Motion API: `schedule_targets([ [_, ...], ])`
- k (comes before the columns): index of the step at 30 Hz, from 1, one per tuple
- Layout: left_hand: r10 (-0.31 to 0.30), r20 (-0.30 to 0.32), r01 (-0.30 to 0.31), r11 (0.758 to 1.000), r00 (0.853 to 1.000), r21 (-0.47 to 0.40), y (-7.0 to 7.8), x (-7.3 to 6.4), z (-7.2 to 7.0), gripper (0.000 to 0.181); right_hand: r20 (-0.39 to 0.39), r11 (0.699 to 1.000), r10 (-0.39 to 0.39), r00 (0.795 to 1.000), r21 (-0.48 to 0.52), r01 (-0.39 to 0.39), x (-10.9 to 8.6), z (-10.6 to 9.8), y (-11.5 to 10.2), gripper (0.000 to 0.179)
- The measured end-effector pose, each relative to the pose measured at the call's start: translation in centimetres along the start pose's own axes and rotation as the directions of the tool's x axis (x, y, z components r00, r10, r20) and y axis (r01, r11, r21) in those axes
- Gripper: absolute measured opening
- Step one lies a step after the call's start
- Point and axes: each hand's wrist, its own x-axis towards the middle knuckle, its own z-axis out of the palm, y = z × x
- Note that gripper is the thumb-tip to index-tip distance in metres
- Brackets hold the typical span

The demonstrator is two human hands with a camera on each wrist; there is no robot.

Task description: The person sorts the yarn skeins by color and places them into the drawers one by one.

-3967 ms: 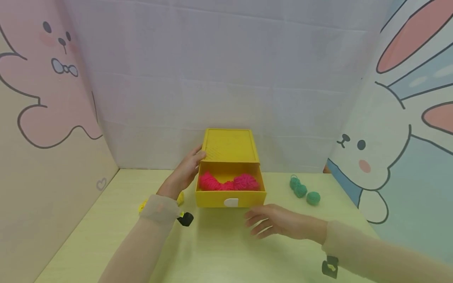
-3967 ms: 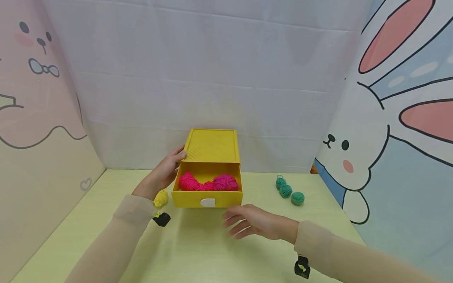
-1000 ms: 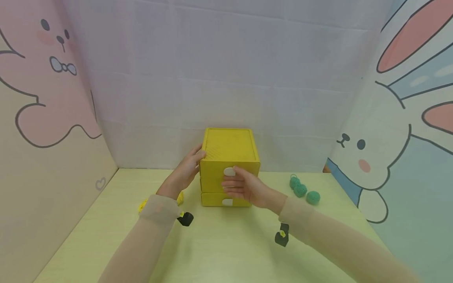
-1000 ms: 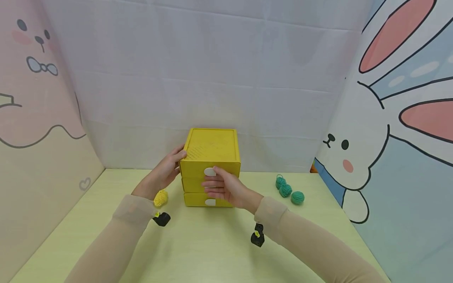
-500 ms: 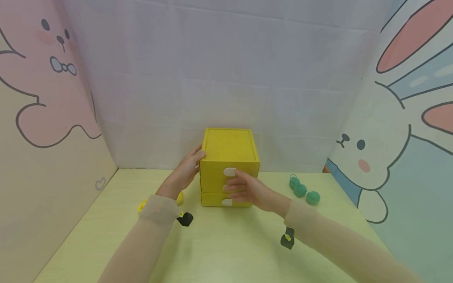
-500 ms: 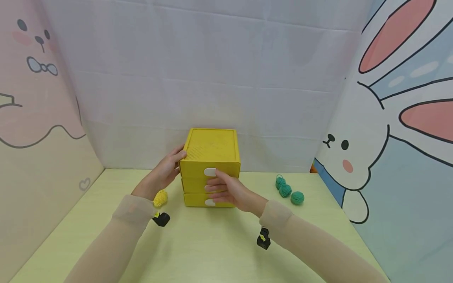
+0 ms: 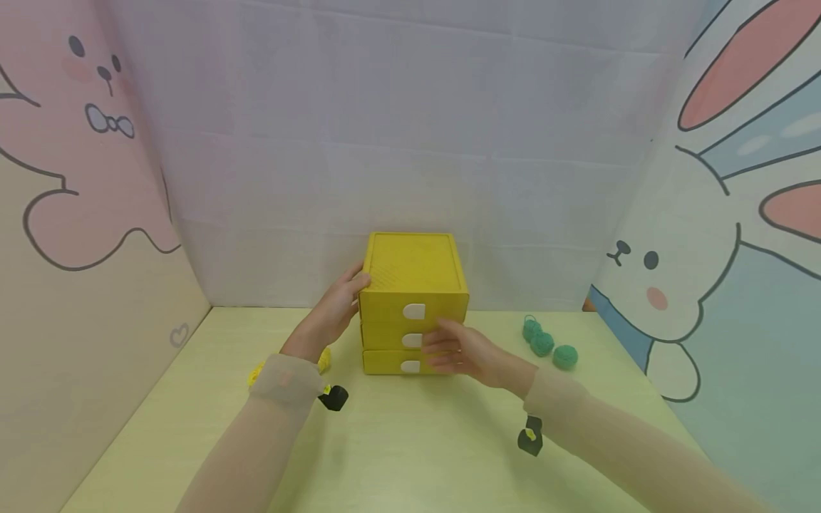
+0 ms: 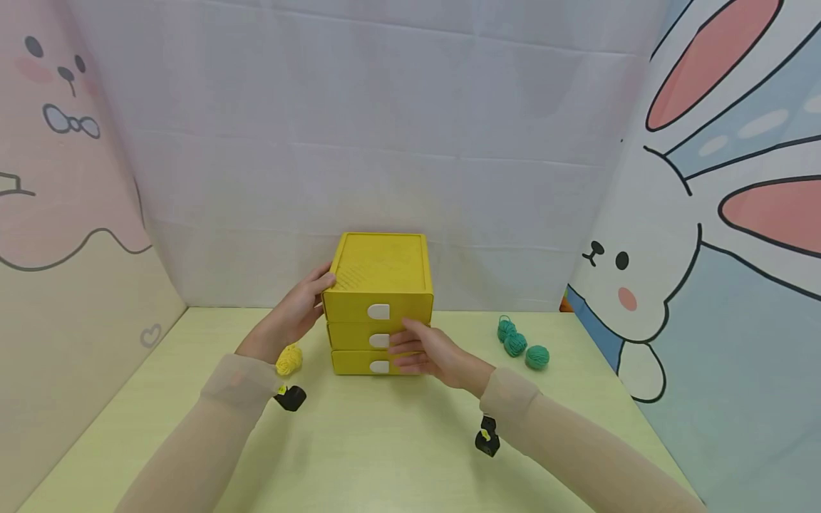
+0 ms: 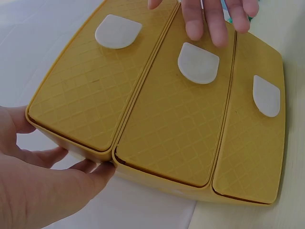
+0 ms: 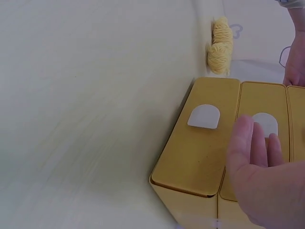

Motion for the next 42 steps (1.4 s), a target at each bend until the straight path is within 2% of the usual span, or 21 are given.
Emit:
schedule_targets([
  [20, -0.007, -0.006, 0.007, 1.0, 1.0, -0.001, -0.1, 0.1, -0.2, 0.067, 0.031, 0.998, 0.058, 0.998, -0.023, -0.057, 0.7, 0.2, 1.9, 0.066],
  [30, 0.01, 0.009, -0.009, 1.0, 1.0, -0.008, -0.3, 0.3, -0.2, 0.067, 0.061, 0.998, 0.046, 0.997, 0.036, -0.048, 1.4, 0.7, 3.2, 0.07],
  [42, -0.006, 0.002, 0.006, 1.0, 1.0, -0.01, -0.2, 0.1, -0.3, 0.067, 0.083, 0.983, 0.052, 0.995, 0.173, -0.066, 2.4, 1.9, 3.6, 0.072],
])
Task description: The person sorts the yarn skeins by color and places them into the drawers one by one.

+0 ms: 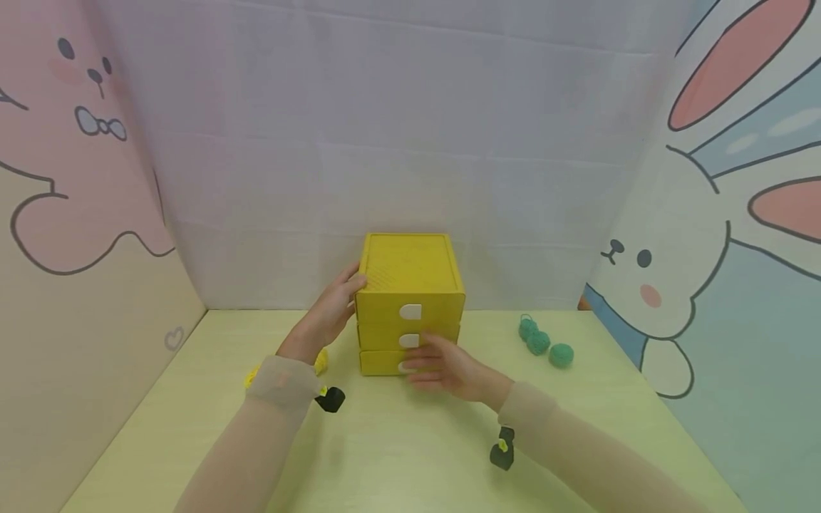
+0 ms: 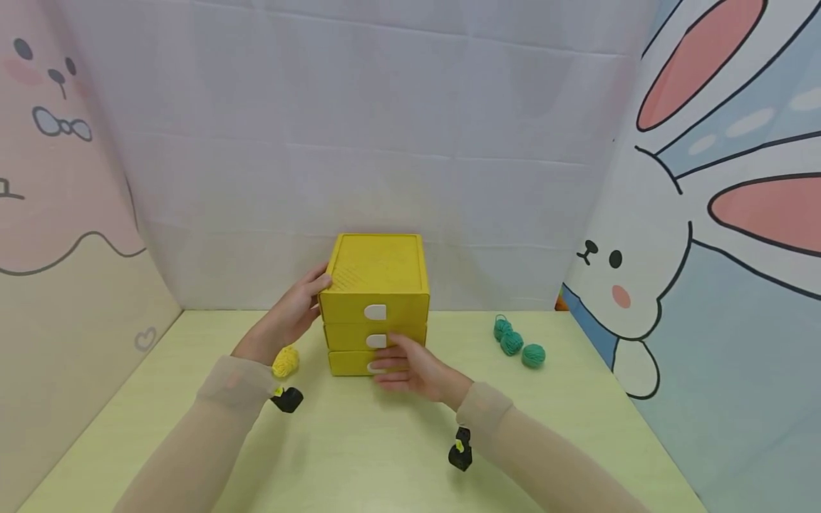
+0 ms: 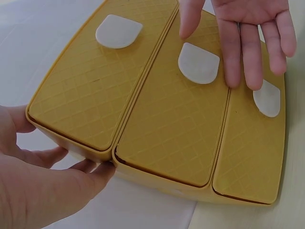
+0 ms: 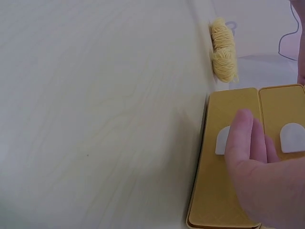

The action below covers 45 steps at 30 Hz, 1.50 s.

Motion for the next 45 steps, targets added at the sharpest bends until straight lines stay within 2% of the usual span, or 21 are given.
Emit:
schedule_targets([
  [11, 0.012, 0.005, -0.012, 1.0, 1.0, -0.005, -0.1, 0.2, 0.1, 0.067, -0.03, 0.995, 0.01, 1.0, 0.103, -0.007, 1.1, 0.9, 0.1, 0.069],
  [39, 0.015, 0.001, -0.015, 1.0, 1.0, 0.001, -0.3, 0.2, 0.0, 0.067, -0.068, 0.995, -0.026, 0.997, 0.089, 0.032, 1.1, 1.4, 0.6, 0.065],
  [45, 0.012, 0.002, -0.012, 1.0, 1.0, 0.008, -0.4, 0.3, -0.2, 0.067, -0.041, 0.997, -0.017, 0.999, 0.068, 0.02, 0.7, 1.3, 0.8, 0.066],
])
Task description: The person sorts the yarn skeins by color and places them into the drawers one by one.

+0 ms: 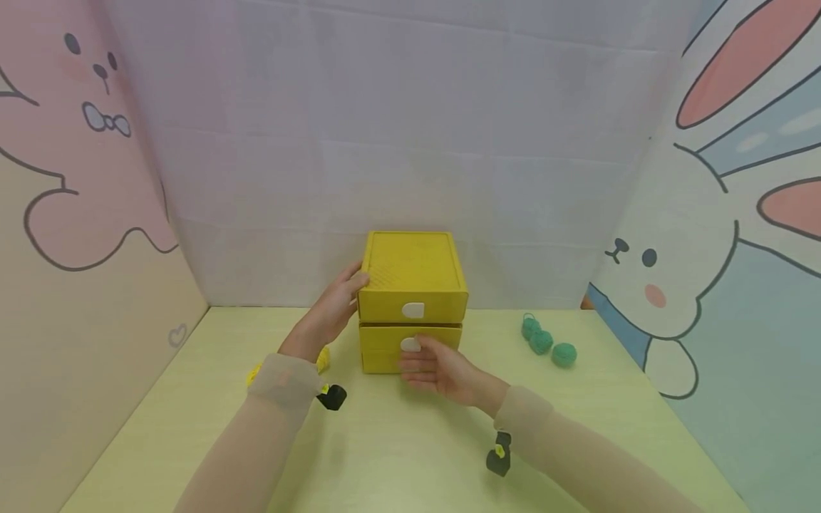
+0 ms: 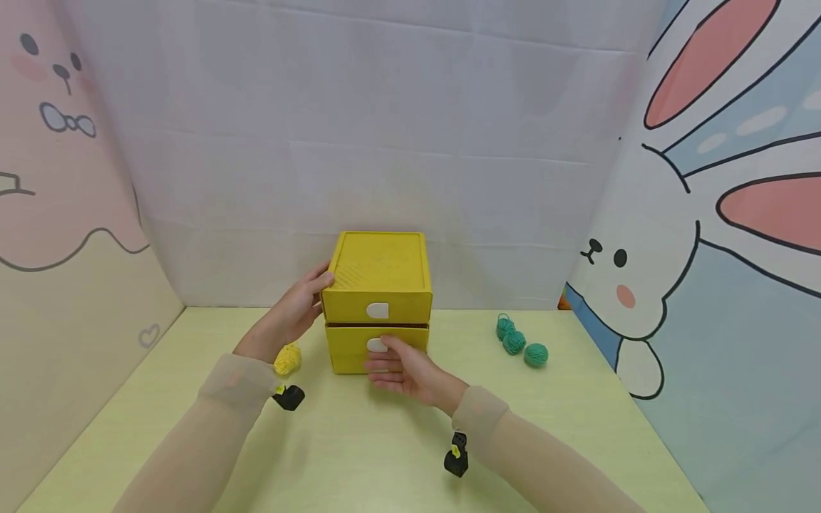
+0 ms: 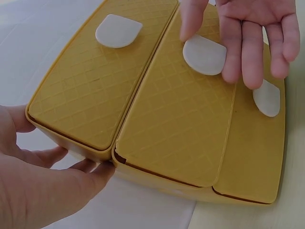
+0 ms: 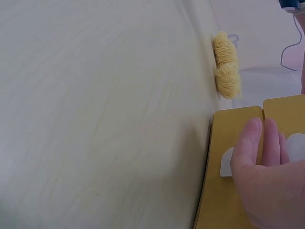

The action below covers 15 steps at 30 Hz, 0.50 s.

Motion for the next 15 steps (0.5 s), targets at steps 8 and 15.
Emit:
schedule_targets([
  [8, -0.001, 0.001, 0.001, 1.0, 1.0, -0.004, 0.0, 0.0, 0.0, 0.067, 0.029, 1.0, 0.0, 1.0, -0.023, 0.001, -0.9, 0.0, 0.3, 0.067],
  [15, 0.001, 0.003, -0.001, 1.0, 1.0, -0.017, 0.1, 0.0, 0.1, 0.067, 0.06, 0.999, 0.002, 0.998, -0.043, 0.0, -1.7, 0.0, 0.7, 0.066],
])
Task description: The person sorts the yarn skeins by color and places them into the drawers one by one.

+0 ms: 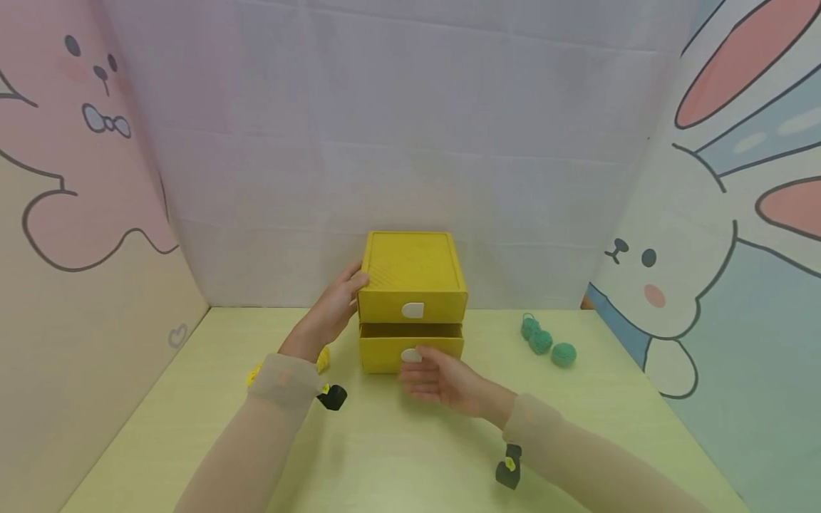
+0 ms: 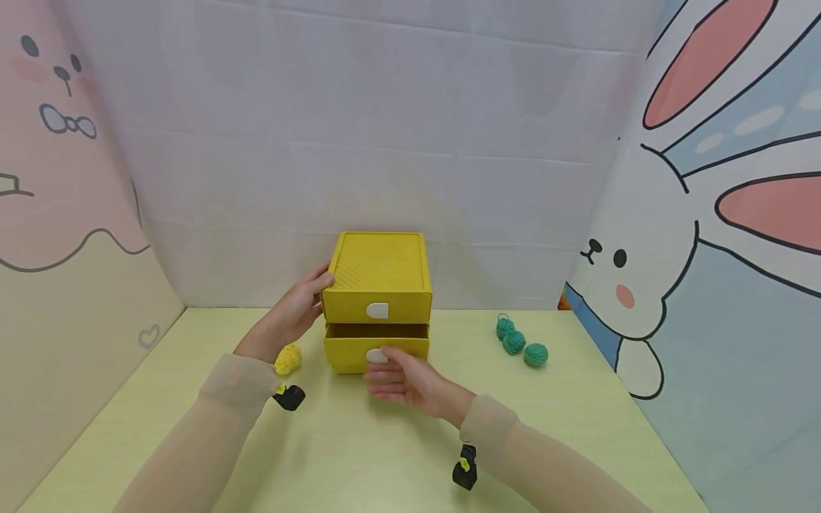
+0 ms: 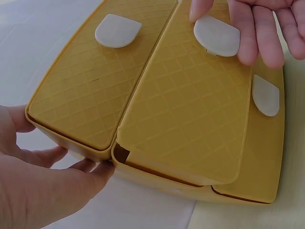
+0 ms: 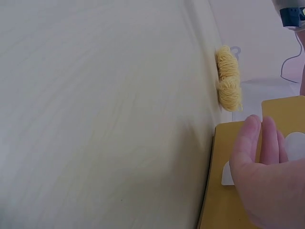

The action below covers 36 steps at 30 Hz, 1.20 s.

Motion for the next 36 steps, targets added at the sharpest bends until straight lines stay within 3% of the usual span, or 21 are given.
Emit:
schedule_targets([
  [36, 0.021, 0.017, -0.021, 1.0, 1.0, -0.001, 0.1, 0.0, -0.1, 0.066, 0.055, 0.997, 0.076, 0.996, -0.014, -0.075, -5.0, 1.8, 1.5, 0.072],
])
